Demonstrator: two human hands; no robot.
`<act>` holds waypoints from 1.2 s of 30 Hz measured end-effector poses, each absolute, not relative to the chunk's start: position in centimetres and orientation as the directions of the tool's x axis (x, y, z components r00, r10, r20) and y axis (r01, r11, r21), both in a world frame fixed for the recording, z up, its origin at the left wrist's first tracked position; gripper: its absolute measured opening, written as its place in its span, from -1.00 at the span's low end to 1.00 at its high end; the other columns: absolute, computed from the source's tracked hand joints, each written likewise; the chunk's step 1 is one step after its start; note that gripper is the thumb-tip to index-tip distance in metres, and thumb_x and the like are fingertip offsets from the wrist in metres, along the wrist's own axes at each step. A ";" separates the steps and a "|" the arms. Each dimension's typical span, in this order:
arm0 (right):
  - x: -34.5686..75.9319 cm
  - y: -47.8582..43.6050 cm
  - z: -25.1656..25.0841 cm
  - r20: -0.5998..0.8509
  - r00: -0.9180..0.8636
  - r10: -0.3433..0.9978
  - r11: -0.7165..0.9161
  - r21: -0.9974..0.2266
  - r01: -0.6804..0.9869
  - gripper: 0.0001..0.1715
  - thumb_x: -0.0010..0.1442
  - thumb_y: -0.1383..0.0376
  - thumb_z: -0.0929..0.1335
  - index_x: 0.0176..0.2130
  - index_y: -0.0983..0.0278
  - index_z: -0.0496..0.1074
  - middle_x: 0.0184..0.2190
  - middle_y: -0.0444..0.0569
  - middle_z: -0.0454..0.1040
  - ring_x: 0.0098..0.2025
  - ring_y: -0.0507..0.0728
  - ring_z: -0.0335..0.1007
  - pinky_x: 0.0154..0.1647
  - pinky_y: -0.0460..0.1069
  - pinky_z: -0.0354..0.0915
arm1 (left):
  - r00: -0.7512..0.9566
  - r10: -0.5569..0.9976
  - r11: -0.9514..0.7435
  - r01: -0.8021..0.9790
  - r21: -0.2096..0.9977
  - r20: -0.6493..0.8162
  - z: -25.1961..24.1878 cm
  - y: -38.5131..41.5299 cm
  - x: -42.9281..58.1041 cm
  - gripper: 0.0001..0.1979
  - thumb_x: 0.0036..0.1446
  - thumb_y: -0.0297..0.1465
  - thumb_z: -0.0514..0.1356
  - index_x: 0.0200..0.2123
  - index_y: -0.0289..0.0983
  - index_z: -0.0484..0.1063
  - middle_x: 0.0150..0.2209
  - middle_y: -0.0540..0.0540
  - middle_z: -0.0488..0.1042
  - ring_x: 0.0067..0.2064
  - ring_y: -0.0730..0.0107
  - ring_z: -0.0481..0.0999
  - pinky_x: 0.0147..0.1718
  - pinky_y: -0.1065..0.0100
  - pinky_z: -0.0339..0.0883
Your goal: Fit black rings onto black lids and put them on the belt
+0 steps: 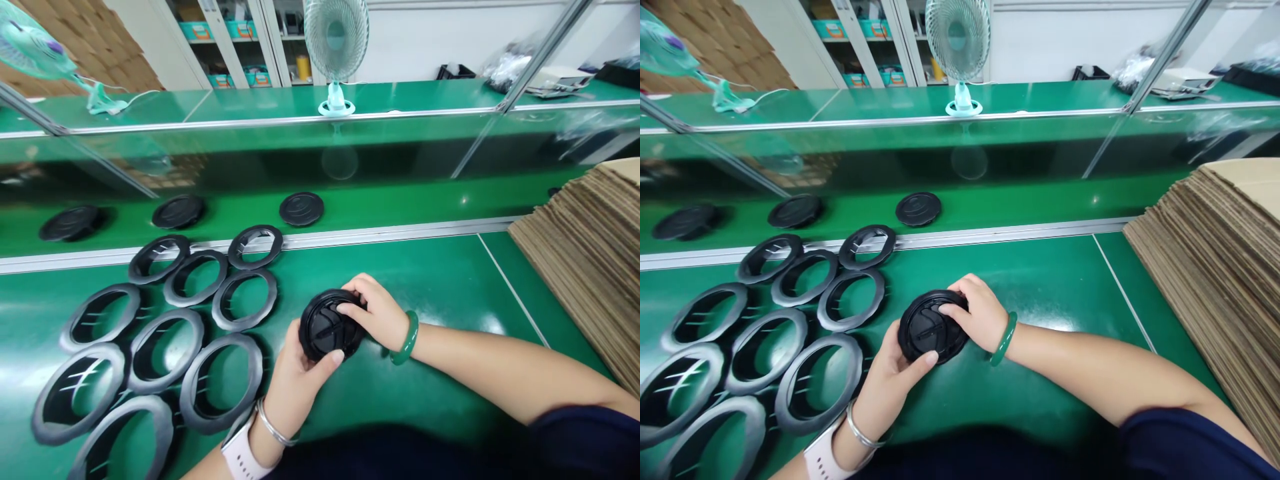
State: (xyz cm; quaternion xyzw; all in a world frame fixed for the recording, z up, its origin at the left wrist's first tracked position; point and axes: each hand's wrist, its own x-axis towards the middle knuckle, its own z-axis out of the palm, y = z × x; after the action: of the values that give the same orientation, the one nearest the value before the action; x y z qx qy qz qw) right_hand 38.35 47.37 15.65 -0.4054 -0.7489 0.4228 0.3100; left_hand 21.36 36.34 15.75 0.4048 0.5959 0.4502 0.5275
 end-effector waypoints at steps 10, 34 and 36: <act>37.6 46.8 14.9 0.092 -0.367 0.925 0.240 -0.894 0.379 -0.70 0.04 0.47 0.49 -0.39 0.28 0.30 -0.39 -0.18 0.29 -0.33 0.07 0.23 -0.31 -0.05 0.18 | -0.170 0.965 0.243 0.307 0.920 -0.198 15.8 36.4 21.3 -0.56 0.22 -0.13 0.23 0.05 -0.25 0.30 -0.05 -0.14 0.50 -0.02 0.12 0.50 -0.05 0.17 0.37; 40.8 51.5 17.3 -0.079 -0.523 0.849 0.151 -0.911 0.384 -0.39 -0.04 -0.05 0.51 -0.14 0.28 0.41 -0.19 0.04 0.52 -0.13 0.30 0.44 -0.03 0.17 0.35 | -0.025 0.977 0.207 -0.122 0.971 -0.211 14.7 36.3 22.5 -0.42 0.16 -0.21 0.24 0.16 -0.22 0.10 -0.10 -0.14 0.51 -0.28 0.27 0.54 -0.30 0.27 0.38; 43.1 55.5 17.3 0.159 -0.248 0.956 0.270 -0.807 0.525 -0.33 0.00 -0.12 0.45 -0.09 0.30 0.41 -0.15 0.09 0.51 -0.10 0.34 0.43 0.02 0.22 0.33 | -0.006 0.975 0.218 -0.138 0.966 -0.221 14.4 36.4 22.7 -0.40 0.12 -0.28 0.25 0.16 -0.22 0.09 -0.15 -0.11 0.53 -0.36 0.35 0.51 -0.38 0.33 0.34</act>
State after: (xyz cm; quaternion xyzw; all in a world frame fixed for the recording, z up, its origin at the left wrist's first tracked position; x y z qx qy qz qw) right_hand 43.05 55.51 17.26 -0.5125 -0.7223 0.3197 0.3367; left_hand 22.68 36.44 14.38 0.4008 0.5224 0.4798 0.5800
